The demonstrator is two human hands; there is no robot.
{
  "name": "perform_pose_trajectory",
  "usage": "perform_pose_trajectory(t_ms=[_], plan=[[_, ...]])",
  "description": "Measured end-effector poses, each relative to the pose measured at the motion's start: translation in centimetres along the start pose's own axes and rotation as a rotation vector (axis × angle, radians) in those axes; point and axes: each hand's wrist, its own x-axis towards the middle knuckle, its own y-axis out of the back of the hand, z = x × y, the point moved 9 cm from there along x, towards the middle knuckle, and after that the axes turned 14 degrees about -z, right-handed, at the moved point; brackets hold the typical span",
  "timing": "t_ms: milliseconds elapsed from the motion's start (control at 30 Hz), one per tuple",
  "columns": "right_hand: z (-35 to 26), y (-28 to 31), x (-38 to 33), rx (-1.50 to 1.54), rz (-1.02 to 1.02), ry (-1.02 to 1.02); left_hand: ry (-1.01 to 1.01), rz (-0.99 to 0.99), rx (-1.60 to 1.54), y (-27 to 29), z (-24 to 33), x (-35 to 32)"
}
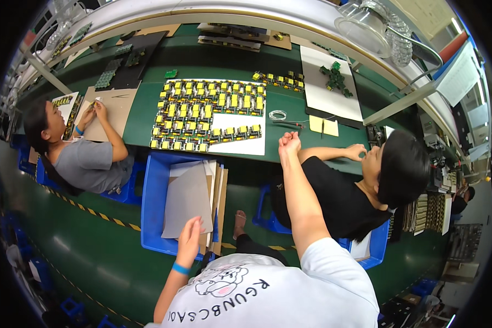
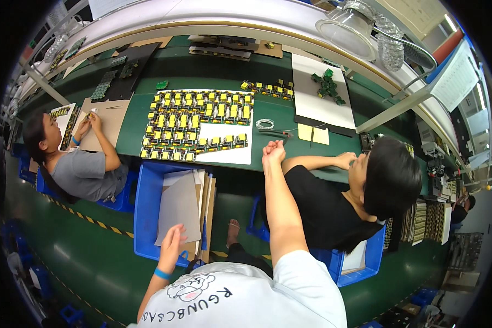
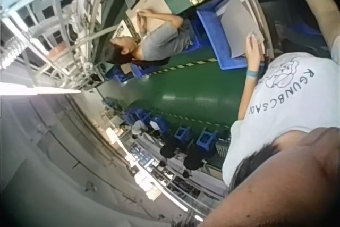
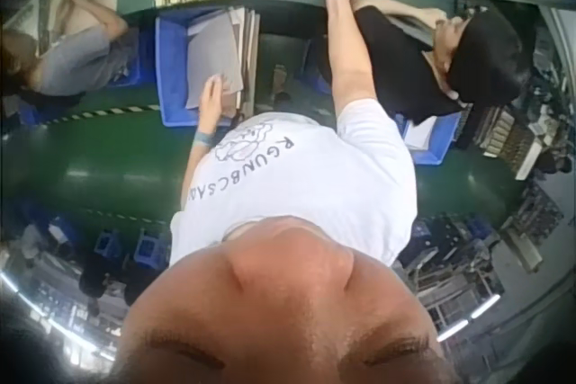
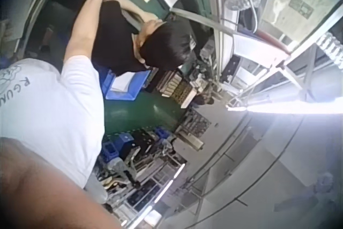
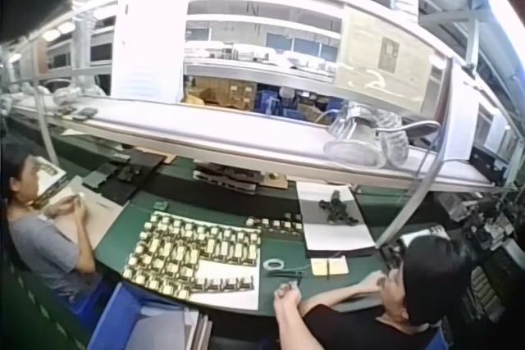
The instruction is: The person solders a circuit board using a soldering iron and solder wire, walks to another workstation to trim their fingernails with pliers, and returns to their seat at the workbench.
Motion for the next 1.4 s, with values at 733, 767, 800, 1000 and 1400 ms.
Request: perform_pose_trajectory(t_ms=[733, 767, 800, 1000, 1400], plan=[[10.1, -32.1, -34.5, 0.506, -0.5, -0.978, -0.647, 0.317, 0.43, -1.8, 22.4, -3.9], [10.1, -32.3, -34.8, 0.498, -0.504, -0.983, -0.667, 0.337, 0.429, -1.6, 22.5, -4.2], [10.2, -32.4, -35.0, 0.49, -0.509, -0.99, -0.661, 0.351, 0.427, -1.3, 22.4, -4.5], [12.7, -32.4, -37.0, 0.617, -0.47, -1.075, -0.647, 0.465, 0.212, 0.7, 20.3, -6.5], [20.2, -34.5, -51.3, 0.234, -0.542, -1.259, -0.669, 0.679, 0.074, 8.1, 13.2, -20.1]])
